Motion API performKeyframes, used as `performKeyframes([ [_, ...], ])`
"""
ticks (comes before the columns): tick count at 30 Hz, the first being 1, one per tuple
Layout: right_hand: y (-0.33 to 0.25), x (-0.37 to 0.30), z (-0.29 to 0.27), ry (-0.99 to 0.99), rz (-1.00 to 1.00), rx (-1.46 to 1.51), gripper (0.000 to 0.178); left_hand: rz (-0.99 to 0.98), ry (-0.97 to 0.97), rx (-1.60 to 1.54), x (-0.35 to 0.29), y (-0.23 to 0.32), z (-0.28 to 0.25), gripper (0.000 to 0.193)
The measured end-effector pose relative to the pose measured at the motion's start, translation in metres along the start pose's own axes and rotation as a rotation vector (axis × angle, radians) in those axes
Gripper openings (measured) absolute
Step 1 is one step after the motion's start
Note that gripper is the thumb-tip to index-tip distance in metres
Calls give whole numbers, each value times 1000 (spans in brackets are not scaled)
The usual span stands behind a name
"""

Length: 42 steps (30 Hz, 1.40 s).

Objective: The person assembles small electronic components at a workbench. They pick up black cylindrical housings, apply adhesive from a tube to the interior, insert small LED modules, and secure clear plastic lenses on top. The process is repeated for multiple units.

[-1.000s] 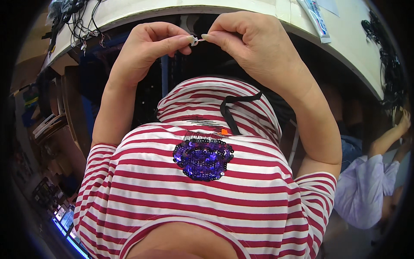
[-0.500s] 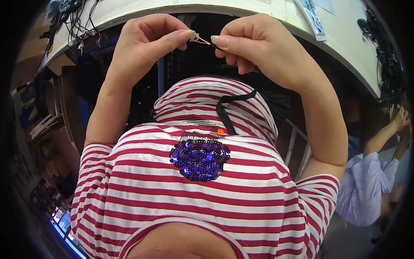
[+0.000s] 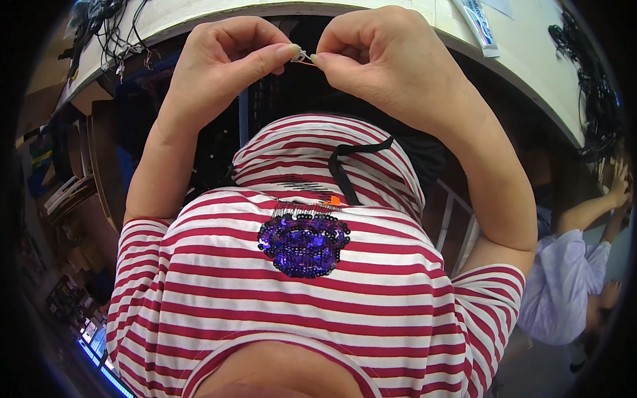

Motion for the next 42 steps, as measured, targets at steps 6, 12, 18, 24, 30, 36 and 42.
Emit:
performKeyframes([
  [6, 7, -1, -2, 88, -19, 27, 12, -6, -81, -125, 2, -3, 1, 17],
  [12, 9, 4, -3, -60, 62, 225, 16, -95, -163, -422, 3, -7, 7, 16],
  [18, 6, 0, -1, 250, -262, 361, 17, -213, -115, -879, 7, -20, 17, 18],
  [24, 2, -4, -5, 448, -596, -152, 16, -194, -167, -756, 8, -13, 14, 21],
  [30, 2, 1, -4, 315, -572, -51, 13, -145, -282, -413, 14, -8, 5, 22],
  [36, 2, -1, -10, 477, -624, -91, 15, -114, -163, -663, 13, -13, 10, 18],
  [42, 5, -4, -3, 547, -656, -59, 16, -71, -61, -709, 14, -19, 14, 16],
])
Point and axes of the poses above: each hand's wrist, its own x-axis towards the middle knuckle, its own z-axis out of the palm, y = z × x, the point moved 5 cm from there along x, towards the middle knuckle, and after that the axes turned 1 degree about -z, right-handed, at the moved point
